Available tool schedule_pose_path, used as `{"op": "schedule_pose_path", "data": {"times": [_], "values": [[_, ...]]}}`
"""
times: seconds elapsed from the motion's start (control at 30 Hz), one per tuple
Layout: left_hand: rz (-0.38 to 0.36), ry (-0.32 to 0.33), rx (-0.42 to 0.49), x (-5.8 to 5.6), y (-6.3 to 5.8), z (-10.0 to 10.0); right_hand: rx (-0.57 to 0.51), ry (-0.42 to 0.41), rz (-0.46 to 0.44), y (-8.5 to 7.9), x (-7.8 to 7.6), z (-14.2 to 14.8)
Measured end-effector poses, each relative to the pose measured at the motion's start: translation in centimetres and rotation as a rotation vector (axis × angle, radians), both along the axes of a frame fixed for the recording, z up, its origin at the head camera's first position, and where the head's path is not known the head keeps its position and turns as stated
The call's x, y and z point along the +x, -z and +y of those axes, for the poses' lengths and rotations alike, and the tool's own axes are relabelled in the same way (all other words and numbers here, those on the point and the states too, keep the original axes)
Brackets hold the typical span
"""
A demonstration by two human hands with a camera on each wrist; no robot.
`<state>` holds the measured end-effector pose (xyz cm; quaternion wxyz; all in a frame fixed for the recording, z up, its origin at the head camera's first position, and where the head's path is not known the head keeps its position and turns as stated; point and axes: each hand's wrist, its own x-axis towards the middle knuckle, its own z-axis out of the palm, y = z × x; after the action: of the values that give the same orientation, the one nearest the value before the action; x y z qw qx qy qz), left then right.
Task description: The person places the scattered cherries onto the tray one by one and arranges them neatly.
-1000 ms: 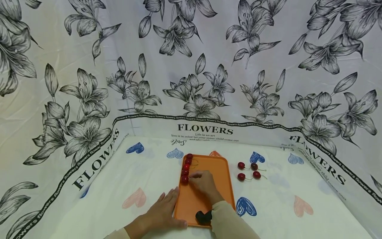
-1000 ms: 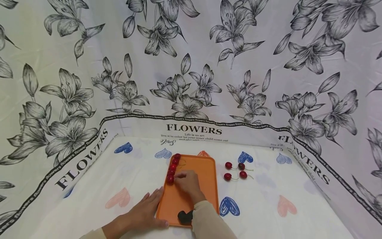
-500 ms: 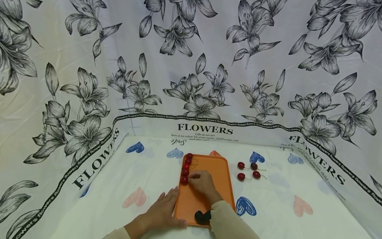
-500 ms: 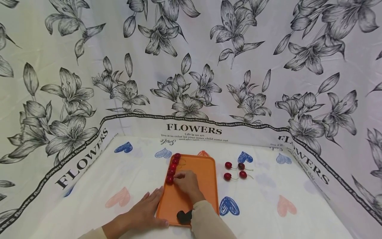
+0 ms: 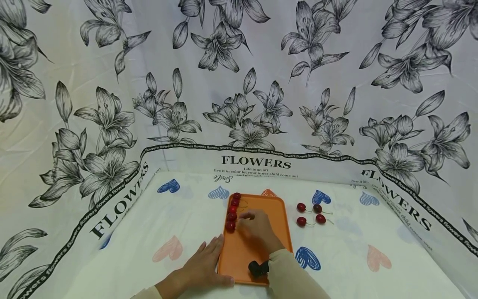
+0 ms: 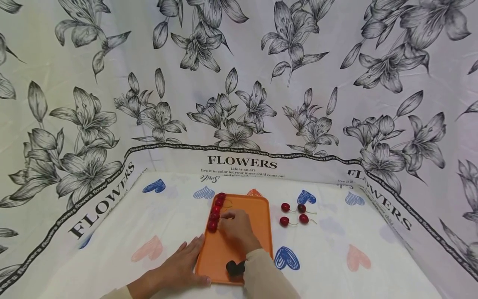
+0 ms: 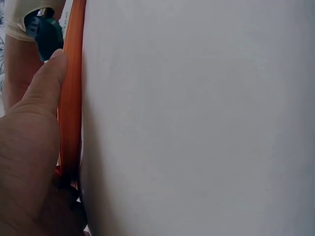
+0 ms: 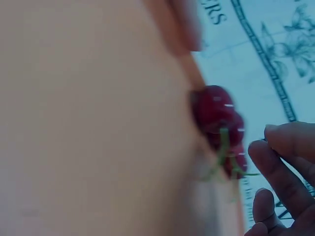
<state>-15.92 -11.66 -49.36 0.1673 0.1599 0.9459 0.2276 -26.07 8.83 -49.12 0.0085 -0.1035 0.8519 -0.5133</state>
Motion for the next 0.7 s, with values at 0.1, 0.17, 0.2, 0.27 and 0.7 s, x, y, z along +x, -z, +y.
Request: {"op": "schedule_pose_path", "data": {"times": [0.1, 0.17, 0.2, 0.27, 0.7], "values": [[0.014, 0.012, 0.001, 0.0, 0.0, 0.0, -0.008, -0.008, 0.052, -1.5, 0.0, 0.7], [0.024, 0.019, -0.005, 0.0, 0.0, -0.1, -0.007, -0.004, 0.082, -2.7, 0.2, 1.0], [0.027, 0.02, -0.008, 0.0, 0.0, -0.1, -0.012, -0.002, 0.083, -3.4, 0.4, 1.1], [0.03, 0.019, -0.012, 0.0, 0.0, -0.2, -0.015, 0.005, 0.114, -4.9, 0.8, 1.3], [0.036, 0.014, 0.013, 0.2, -0.1, 0.0, -0.171, -0.021, 0.325, -14.2, 3.9, 3.9]]}}
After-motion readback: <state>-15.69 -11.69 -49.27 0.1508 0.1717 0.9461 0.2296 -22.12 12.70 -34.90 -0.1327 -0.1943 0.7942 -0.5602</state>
